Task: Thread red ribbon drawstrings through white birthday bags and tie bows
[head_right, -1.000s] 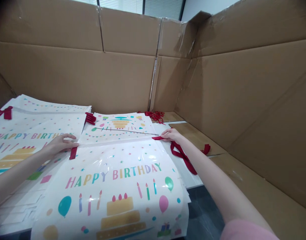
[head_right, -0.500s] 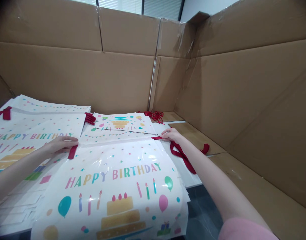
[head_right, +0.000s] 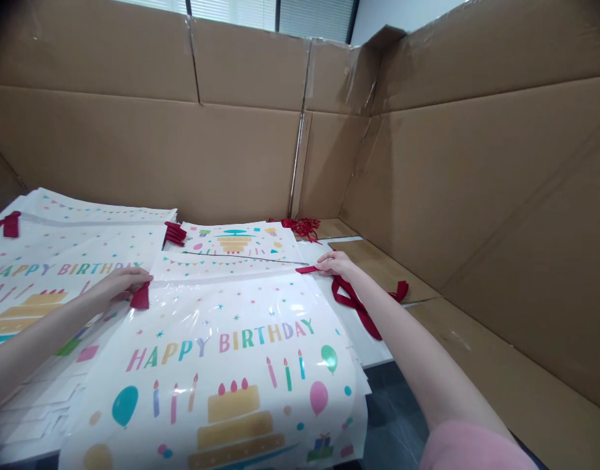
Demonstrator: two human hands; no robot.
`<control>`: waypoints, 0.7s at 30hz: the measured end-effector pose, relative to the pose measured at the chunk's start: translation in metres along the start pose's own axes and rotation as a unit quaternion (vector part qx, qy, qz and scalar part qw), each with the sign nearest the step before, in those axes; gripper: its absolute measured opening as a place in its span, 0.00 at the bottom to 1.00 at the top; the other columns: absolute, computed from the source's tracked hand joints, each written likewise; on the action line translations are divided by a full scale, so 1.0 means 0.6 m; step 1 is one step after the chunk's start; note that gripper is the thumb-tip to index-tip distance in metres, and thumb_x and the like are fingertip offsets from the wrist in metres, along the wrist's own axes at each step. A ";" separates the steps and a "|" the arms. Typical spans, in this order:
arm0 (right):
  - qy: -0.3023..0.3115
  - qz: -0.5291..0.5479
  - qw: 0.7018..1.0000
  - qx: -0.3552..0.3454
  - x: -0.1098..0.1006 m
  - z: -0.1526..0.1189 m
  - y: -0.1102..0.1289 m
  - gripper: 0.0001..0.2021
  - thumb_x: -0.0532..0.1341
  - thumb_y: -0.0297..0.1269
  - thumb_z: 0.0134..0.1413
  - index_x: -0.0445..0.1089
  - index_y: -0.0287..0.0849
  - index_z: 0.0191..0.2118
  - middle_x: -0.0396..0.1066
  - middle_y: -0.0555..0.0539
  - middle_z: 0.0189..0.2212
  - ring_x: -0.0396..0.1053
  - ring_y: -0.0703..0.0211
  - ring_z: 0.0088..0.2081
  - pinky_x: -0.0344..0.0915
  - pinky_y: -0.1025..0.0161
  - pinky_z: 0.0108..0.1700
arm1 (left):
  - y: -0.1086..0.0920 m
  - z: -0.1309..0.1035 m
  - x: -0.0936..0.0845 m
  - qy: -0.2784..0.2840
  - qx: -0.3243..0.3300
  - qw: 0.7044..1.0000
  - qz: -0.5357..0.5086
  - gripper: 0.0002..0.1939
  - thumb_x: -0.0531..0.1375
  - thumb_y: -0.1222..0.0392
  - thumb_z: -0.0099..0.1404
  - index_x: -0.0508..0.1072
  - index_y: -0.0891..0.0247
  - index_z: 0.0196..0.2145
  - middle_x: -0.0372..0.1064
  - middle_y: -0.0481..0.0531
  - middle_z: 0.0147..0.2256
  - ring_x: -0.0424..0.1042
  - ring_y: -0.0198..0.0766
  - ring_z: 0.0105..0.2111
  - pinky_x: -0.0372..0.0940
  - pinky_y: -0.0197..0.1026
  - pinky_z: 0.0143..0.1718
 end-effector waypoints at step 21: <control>-0.011 -0.008 1.000 -0.005 0.000 0.000 -0.007 0.12 0.70 0.18 0.35 0.68 0.35 0.26 0.71 0.47 0.21 0.75 0.60 0.28 0.75 0.68 0.36 | 0.006 -0.004 0.000 0.011 0.026 0.999 -0.043 0.18 0.69 0.52 0.40 0.71 0.66 0.25 0.66 0.49 0.20 0.63 0.32 0.18 0.58 0.31 0.16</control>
Point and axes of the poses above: each hand's wrist, its own z-axis towards the middle knuckle, its own x-axis out of the palm, y = z × x, the point moved 4 cm from there along z, towards the middle knuckle
